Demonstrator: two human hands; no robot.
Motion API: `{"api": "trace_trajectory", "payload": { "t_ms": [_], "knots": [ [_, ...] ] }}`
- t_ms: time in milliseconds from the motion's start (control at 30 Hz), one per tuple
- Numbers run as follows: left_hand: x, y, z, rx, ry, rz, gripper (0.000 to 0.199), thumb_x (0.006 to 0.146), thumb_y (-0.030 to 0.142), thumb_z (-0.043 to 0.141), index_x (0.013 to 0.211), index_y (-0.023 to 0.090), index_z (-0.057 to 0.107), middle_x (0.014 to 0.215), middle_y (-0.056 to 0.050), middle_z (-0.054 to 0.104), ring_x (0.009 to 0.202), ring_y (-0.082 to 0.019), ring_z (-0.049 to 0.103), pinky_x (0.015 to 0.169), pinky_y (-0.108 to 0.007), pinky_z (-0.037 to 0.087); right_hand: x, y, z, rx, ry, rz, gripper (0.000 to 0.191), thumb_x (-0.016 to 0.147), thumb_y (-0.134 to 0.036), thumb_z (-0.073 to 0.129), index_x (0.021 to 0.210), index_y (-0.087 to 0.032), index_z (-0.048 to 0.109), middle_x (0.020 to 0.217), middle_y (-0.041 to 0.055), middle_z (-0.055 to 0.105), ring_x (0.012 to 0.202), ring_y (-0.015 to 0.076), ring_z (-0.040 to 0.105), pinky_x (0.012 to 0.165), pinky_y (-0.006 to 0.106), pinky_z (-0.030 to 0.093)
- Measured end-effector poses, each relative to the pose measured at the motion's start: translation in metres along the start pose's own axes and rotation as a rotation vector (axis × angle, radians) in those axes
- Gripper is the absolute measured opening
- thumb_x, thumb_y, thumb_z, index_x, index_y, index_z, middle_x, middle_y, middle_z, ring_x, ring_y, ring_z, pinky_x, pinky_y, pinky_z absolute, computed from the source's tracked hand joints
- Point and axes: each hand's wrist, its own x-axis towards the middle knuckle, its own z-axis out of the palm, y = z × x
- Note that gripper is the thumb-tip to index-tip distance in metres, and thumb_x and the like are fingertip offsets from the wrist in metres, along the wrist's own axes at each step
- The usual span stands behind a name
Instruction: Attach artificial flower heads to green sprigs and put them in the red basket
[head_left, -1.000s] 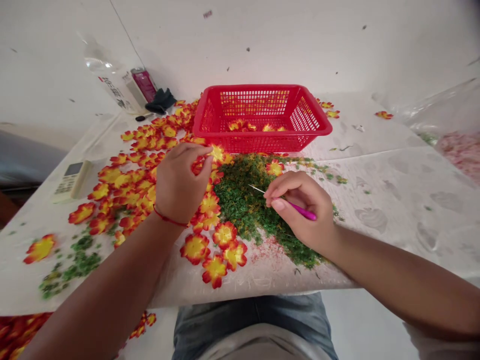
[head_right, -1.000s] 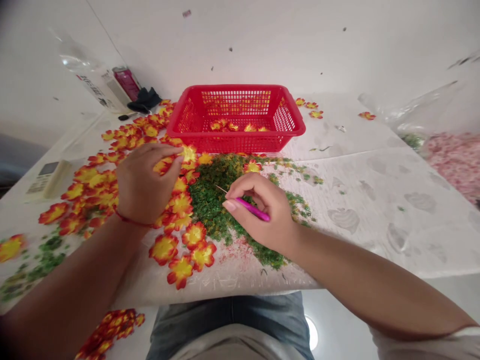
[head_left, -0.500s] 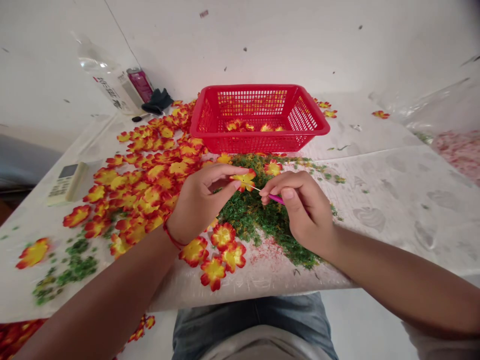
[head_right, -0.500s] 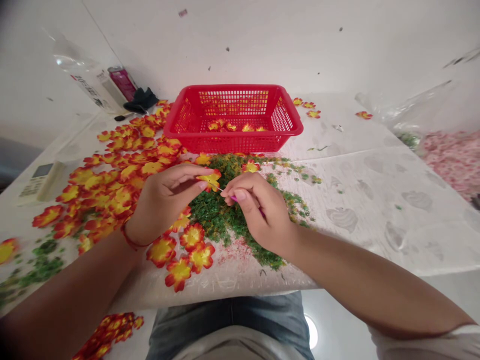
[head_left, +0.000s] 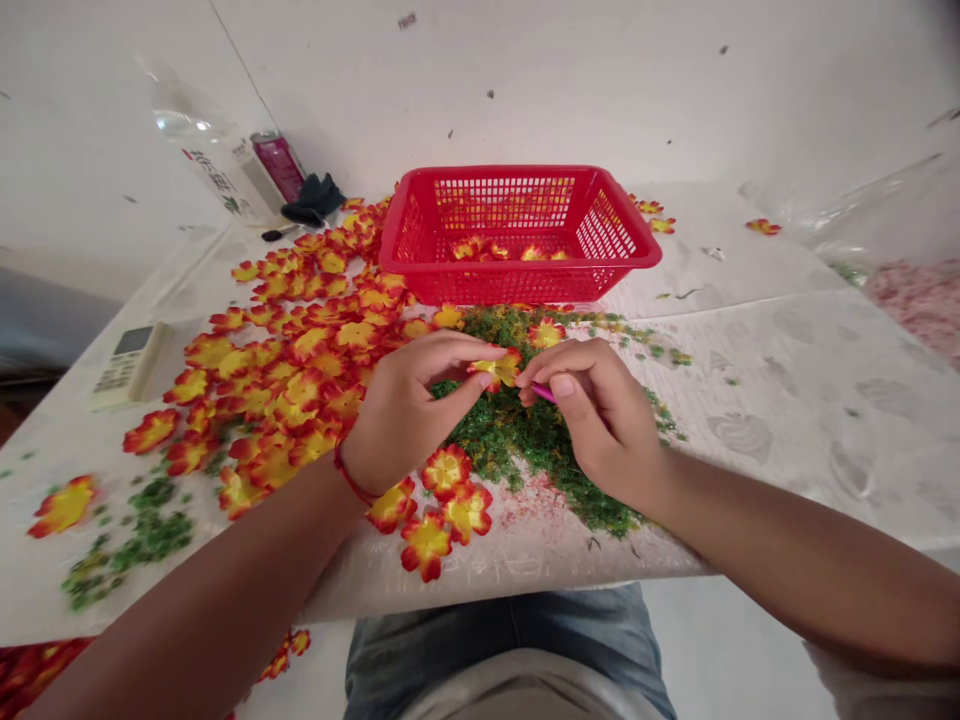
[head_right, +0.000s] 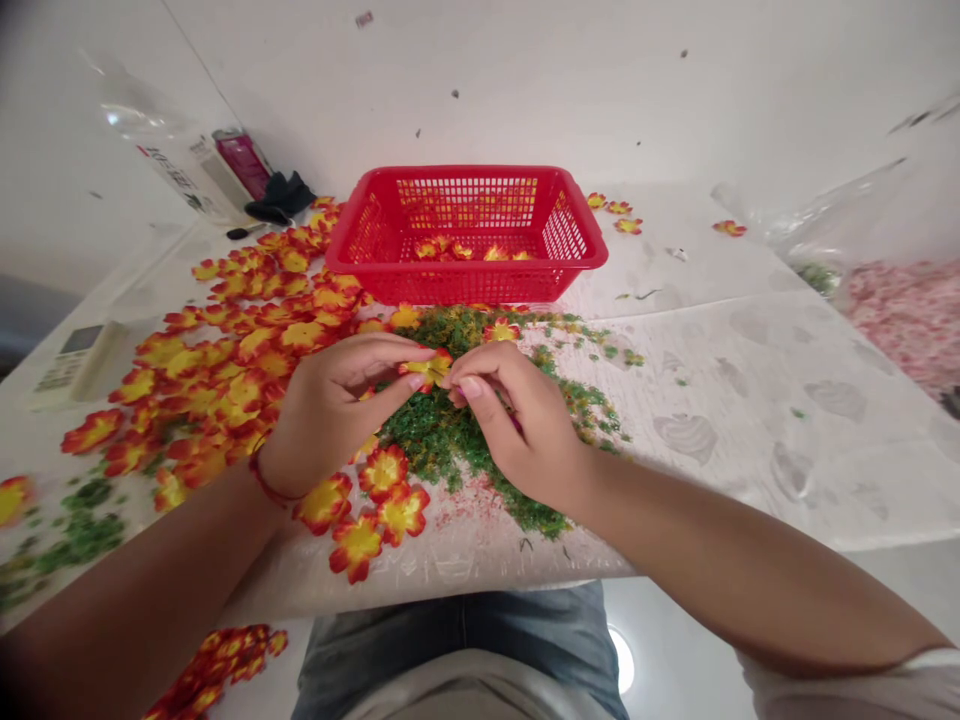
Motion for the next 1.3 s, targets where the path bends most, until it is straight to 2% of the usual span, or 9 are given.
{"api": "trace_trajectory", "payload": {
  "t_ms": [167,333,433,567,733,867,1067,1200,1300],
  "knots": [
    [-0.005,0.003,0.009,0.058,-0.076,0.262,0.022,0.105,0.007,0.077,0.119,0.022,0.085,0.122,-0.006,0.087,0.113,-0.018,0.084,0.105,-0.028,0.067,0.003,-0.002,0.0,-0.173,-0.011,0.026,0.021,0.118,-0.034,0.059,0.137,-0.028,0.066,0.133,0.0119,0.071,0.123,0.0274,0.072,0.107,0.05,0.061],
    [-0.009,0.006,0.01,0.027,-0.19,0.366,0.034,0.107,0.005,0.072,0.135,0.024,0.08,0.136,-0.007,0.085,0.128,-0.019,0.081,0.114,-0.028,0.064,0.001,-0.003,-0.001,-0.088,-0.011,0.121,0.028,0.123,-0.038,0.048,0.13,-0.029,0.073,0.117,0.0072,0.079,0.106,0.023,0.076,0.093,0.041,0.063],
    [-0.006,0.003,0.001,0.122,-0.043,0.327,0.028,0.109,0.008,0.069,0.13,0.024,0.078,0.124,-0.005,0.086,0.117,-0.019,0.082,0.107,-0.03,0.065,0.0,-0.002,0.0,0.03,0.092,0.214,0.028,0.123,-0.043,0.048,0.126,-0.029,0.073,0.109,0.005,0.08,0.101,0.0218,0.078,0.089,0.039,0.064],
    [0.007,-0.016,-0.015,0.489,0.16,0.157,0.025,0.108,0.012,0.062,0.125,0.025,0.074,0.122,-0.009,0.083,0.118,-0.029,0.077,0.111,-0.046,0.06,0.001,0.001,0.002,0.151,0.162,0.249,0.025,0.122,-0.043,0.053,0.117,-0.028,0.072,0.099,0.0033,0.079,0.088,0.0197,0.077,0.077,0.036,0.065],
    [0.015,-0.049,-0.023,0.721,0.07,-0.076,0.047,0.1,0.011,0.059,0.145,0.022,0.068,0.129,-0.015,0.083,0.134,-0.041,0.07,0.125,-0.062,0.047,0.0,-0.002,0.004,0.143,0.124,0.212,0.024,0.121,-0.042,0.054,0.117,-0.028,0.072,0.098,0.0032,0.077,0.084,0.0175,0.076,0.073,0.033,0.065],
    [0.014,-0.06,-0.021,0.783,-0.025,-0.167,0.054,0.1,0.01,0.055,0.153,0.017,0.066,0.118,-0.019,0.084,0.124,-0.043,0.075,0.119,-0.063,0.047,0.001,-0.004,0.004,0.076,0.126,0.154,0.022,0.122,-0.039,0.053,0.119,-0.028,0.072,0.098,0.003,0.077,0.088,0.0171,0.075,0.077,0.033,0.065],
    [0.014,-0.061,-0.025,0.814,0.025,-0.154,0.04,0.1,0.014,0.06,0.138,0.024,0.072,0.11,-0.011,0.085,0.108,-0.036,0.077,0.117,-0.056,0.047,0.001,-0.005,0.003,0.059,0.12,0.112,0.019,0.122,-0.036,0.053,0.12,-0.028,0.07,0.097,0.0022,0.076,0.087,0.016,0.074,0.076,0.033,0.06],
    [0.014,-0.064,-0.025,0.841,0.046,-0.114,0.047,0.099,0.017,0.062,0.145,0.023,0.071,0.115,-0.015,0.085,0.118,-0.039,0.076,0.115,-0.056,0.049,-0.001,-0.003,0.003,0.049,0.103,0.108,0.018,0.122,-0.038,0.053,0.121,-0.028,0.069,0.099,0.0023,0.077,0.087,0.0172,0.073,0.076,0.034,0.059],
    [0.013,-0.067,-0.025,0.872,0.016,-0.126,0.043,0.102,0.02,0.058,0.143,0.021,0.074,0.105,-0.016,0.084,0.113,-0.041,0.077,0.113,-0.059,0.049,-0.002,-0.002,0.003,0.051,0.092,0.115,0.017,0.122,-0.038,0.055,0.122,-0.029,0.068,0.1,0.0025,0.077,0.089,0.0178,0.074,0.077,0.035,0.059]
  ]
}}
